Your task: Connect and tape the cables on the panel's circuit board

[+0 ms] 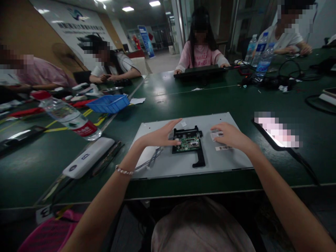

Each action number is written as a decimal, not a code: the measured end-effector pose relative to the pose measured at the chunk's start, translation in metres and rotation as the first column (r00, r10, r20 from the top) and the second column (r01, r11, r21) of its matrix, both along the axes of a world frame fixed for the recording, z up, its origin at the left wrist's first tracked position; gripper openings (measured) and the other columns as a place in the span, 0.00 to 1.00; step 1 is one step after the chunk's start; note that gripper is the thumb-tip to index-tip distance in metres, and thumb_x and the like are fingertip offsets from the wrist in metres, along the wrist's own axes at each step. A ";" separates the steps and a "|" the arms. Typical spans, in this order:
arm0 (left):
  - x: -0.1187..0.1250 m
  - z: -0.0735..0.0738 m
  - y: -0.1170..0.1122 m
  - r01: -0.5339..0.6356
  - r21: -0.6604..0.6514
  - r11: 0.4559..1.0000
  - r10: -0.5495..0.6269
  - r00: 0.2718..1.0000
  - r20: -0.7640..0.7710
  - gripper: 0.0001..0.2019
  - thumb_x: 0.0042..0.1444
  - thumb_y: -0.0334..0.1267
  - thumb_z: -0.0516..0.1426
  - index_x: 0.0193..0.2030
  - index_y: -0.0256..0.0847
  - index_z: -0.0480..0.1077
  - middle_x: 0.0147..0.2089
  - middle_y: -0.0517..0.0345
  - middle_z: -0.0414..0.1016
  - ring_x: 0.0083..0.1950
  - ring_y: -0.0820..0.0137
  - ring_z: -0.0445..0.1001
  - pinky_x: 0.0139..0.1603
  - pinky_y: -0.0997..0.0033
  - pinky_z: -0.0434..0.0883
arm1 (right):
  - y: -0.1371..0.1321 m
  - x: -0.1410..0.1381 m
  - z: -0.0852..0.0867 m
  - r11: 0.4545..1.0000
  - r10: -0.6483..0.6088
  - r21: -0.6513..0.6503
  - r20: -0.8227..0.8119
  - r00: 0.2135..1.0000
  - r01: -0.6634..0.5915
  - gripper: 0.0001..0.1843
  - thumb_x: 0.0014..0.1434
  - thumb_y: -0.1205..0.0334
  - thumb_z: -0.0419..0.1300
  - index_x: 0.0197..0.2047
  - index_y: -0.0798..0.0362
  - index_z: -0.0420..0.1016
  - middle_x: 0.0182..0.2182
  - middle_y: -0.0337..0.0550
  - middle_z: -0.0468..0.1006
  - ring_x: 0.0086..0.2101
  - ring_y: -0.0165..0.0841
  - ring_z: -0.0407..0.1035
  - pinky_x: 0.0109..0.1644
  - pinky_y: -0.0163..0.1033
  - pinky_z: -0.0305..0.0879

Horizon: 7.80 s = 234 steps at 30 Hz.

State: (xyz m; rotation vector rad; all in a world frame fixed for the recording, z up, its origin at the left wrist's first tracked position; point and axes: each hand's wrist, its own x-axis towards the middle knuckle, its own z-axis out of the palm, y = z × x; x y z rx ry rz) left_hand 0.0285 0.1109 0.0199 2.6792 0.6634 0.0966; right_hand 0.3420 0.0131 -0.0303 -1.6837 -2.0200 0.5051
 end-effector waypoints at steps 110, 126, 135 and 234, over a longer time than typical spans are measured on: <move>-0.025 -0.008 0.001 -0.001 -0.008 1.000 0.001 1.000 0.016 0.48 0.53 0.62 0.56 0.70 0.37 0.40 0.72 0.42 0.41 0.72 0.55 0.45 0.70 0.58 0.48 | 0.059 0.008 0.042 0.950 0.228 -0.269 0.256 0.939 -0.157 0.06 0.46 0.64 0.63 0.31 0.49 0.81 0.29 0.41 0.81 0.31 0.37 0.75 0.36 0.40 0.68; -0.021 -0.017 -0.001 -0.011 -0.032 0.999 0.010 1.000 -0.019 0.46 0.47 0.63 0.58 0.66 0.38 0.49 0.66 0.41 0.55 0.66 0.52 0.57 0.66 0.54 0.55 | 0.098 -0.073 0.031 0.859 0.386 0.132 0.468 0.795 -0.495 0.14 0.60 0.61 0.57 0.47 0.55 0.76 0.46 0.50 0.77 0.45 0.40 0.71 0.47 0.41 0.64; -0.022 -0.019 0.001 -0.008 -0.027 1.000 0.008 1.000 -0.019 0.48 0.48 0.63 0.58 0.68 0.38 0.46 0.68 0.40 0.51 0.68 0.51 0.54 0.67 0.53 0.54 | 0.104 -0.103 0.033 0.866 0.304 0.112 0.656 0.691 -0.487 0.14 0.64 0.67 0.50 0.38 0.55 0.78 0.39 0.51 0.79 0.41 0.39 0.72 0.40 0.39 0.62; -0.022 -0.021 0.000 -0.044 -0.067 0.997 0.037 0.994 -0.102 0.52 0.49 0.64 0.56 0.70 0.33 0.40 0.71 0.36 0.45 0.70 0.50 0.50 0.68 0.54 0.51 | 0.080 -0.096 0.028 0.936 0.152 0.251 0.345 0.926 -0.247 0.12 0.61 0.67 0.53 0.43 0.51 0.77 0.41 0.44 0.80 0.41 0.38 0.72 0.41 0.38 0.61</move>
